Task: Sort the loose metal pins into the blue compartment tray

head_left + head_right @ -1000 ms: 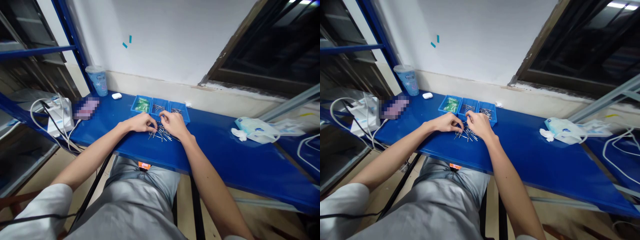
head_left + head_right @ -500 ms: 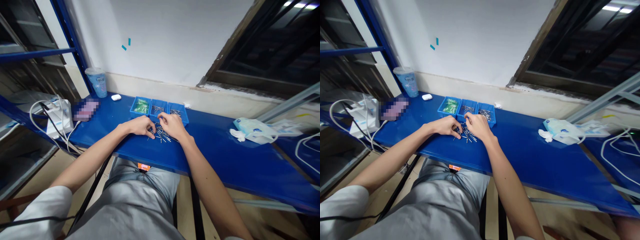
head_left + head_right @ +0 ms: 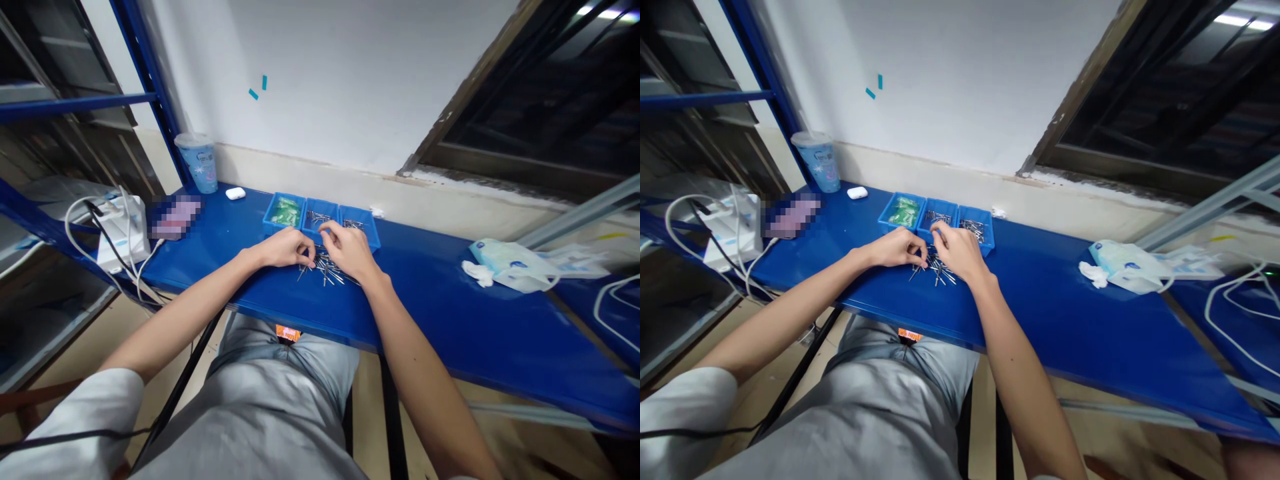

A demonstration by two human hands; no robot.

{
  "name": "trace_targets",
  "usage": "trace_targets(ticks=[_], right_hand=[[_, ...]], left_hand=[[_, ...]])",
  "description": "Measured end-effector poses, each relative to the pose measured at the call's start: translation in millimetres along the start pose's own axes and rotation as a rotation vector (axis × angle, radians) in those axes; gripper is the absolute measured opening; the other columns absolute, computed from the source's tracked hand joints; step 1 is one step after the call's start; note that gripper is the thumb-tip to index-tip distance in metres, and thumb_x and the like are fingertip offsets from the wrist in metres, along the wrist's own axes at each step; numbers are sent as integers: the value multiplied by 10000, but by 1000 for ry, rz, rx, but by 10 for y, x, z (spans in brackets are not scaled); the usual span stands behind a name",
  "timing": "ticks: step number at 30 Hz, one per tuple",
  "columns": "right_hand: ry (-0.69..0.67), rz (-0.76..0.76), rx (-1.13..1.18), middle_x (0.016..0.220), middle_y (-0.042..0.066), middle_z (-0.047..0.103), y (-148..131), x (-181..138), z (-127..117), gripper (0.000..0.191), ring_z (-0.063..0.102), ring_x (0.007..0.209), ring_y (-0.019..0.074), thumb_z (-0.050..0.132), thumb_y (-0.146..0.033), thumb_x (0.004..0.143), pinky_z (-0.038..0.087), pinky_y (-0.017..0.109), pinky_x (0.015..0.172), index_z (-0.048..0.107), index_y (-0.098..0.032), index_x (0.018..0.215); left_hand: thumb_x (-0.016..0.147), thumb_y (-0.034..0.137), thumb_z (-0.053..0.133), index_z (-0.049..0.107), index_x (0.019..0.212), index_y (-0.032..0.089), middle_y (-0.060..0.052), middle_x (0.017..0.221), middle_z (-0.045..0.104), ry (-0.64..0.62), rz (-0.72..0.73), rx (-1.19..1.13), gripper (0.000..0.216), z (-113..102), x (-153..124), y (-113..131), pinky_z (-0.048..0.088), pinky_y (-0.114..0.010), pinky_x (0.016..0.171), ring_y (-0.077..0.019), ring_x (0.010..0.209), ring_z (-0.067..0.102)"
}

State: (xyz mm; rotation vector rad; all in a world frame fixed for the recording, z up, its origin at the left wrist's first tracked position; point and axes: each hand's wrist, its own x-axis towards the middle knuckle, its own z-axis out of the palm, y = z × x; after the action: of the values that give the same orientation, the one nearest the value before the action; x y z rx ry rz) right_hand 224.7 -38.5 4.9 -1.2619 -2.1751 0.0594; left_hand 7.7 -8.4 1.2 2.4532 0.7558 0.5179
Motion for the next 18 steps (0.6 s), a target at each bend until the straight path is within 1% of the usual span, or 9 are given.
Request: trace_targets(ticks=[3,7,11,15,18], right_hand=[[1,-5,-10,690,11,676,3,1,4,283,579,605,180,480,-290,1023,369,286,676,725,-206,1140],[-13,6,-10,689,12,681,9,7,5,284,584,611,179,487,-278,1012,362,287,670,739,-208,1123],[-61,5,18,626,-5,643,3,8,2,219,569,593,160,569,-263,954,358,286,662,778,-200,961],[-192,38,119,575,-19,630,-49,14,-27,203,546,553,130,681,-314,911,361,284,640,777,-195,778],[-343,48,195,555,-23,646,-113,27,-60,234,563,539,126,776,-385,870,381,284,634,777,-196,733]], left_hand=[[907,367,773,819,906,179,48,541,525,14,11,52,194,-13,0,-8,338,-259,608,-110,526,479],[941,355,728,835,985,202,20,587,615,4,-27,151,192,-48,-5,-46,358,-269,634,-129,551,527],[930,360,731,841,973,213,5,584,625,-7,-33,226,189,-54,-8,-102,350,-287,620,-149,557,549],[943,358,694,843,988,206,-35,660,694,5,-13,277,218,-36,-8,-143,338,-292,614,-167,597,582],[930,294,671,843,1006,215,-43,693,720,8,-28,305,204,-26,-8,-155,323,-289,605,-173,612,589]])
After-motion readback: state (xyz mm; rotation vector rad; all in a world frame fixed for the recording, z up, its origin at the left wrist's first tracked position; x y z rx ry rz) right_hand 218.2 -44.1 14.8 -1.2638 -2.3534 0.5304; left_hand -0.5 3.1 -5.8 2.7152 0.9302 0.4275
